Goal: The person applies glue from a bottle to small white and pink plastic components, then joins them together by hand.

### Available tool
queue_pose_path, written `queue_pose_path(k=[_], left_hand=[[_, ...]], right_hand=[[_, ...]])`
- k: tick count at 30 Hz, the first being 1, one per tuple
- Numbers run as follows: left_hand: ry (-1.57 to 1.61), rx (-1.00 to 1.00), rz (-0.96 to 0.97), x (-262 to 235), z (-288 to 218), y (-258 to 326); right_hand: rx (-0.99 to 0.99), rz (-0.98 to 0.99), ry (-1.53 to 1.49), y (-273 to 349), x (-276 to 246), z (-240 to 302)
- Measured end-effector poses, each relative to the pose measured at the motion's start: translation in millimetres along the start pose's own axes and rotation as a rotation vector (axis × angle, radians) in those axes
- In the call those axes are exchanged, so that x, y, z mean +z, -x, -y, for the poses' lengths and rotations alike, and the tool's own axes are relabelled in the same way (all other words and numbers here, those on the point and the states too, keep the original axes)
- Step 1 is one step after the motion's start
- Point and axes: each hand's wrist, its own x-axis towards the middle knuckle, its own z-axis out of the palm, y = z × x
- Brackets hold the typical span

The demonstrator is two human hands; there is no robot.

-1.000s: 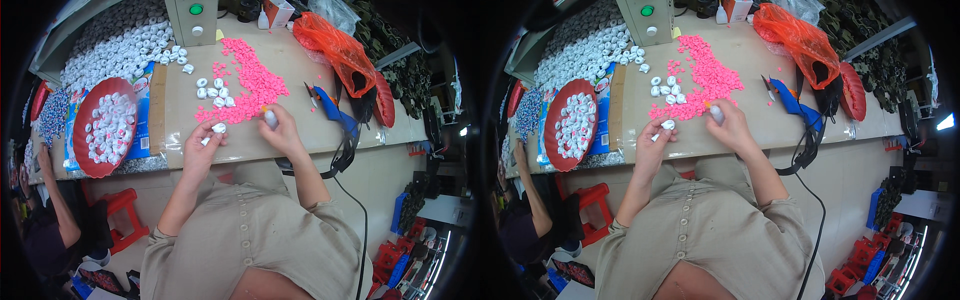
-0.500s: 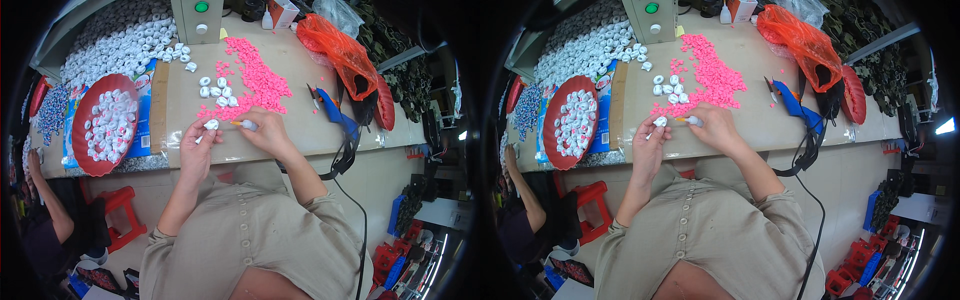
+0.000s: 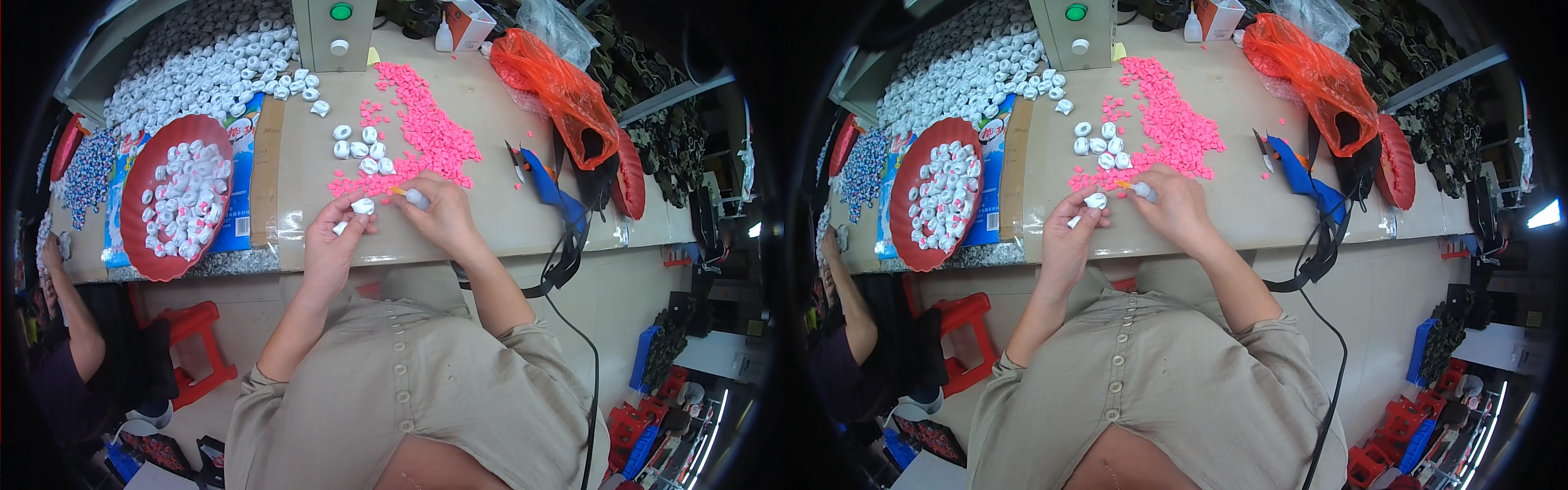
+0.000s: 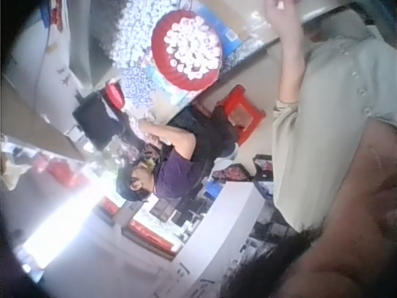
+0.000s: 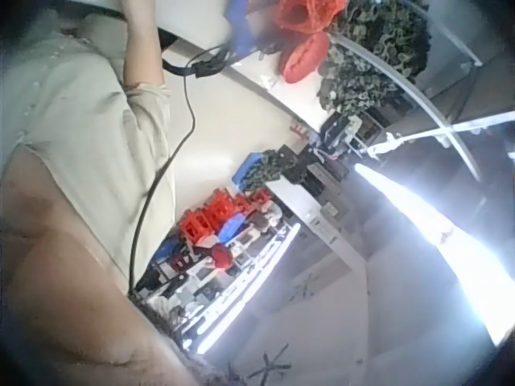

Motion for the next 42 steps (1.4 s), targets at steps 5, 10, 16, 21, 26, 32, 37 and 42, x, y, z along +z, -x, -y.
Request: queue_pose_path(k=[5, 10, 16, 21, 26, 32, 37, 42], left_hand=[[0.019, 0.025, 0.007, 0.1, 1.2, 0.2], [0.015, 0.015, -0.02, 1.0, 2.2, 0.8], [-0.239, -0.001, 0.118, 4.2, 0.0, 3.0], [-0.319, 0.026, 0.151, 2.6, 0.3, 2.4], [-0.358, 0.063, 0.173, 4.7, -3.0, 2.5], [-0.418, 0.072, 0.188, 3.8, -7.3, 2.5], [-0.339, -0.007, 0.212, 0.1, -6.7, 1.8], [-0.351, 0.009, 0.212, 2.1, -7.3, 3.2]], right_hand=[[0.02, 0.004, 0.089, 3.7, 3.4, 7.1], [0.018, 0.014, 0.067, 2.8, 3.1, 0.5], [0.261, 0.147, -0.7, 12.8, 2.3, 6.5], [0.335, 0.165, -0.765, 13.1, 5.4, 5.9], [0.393, 0.209, -0.754, 9.0, 1.6, 6.0], [0.372, 0.23, -0.847, 9.0, 3.5, 3.3], [0.357, 0.26, -0.796, 7.2, 5.0, 1.2], [0.347, 0.186, -0.72, 12.5, 7.0, 8.1]])
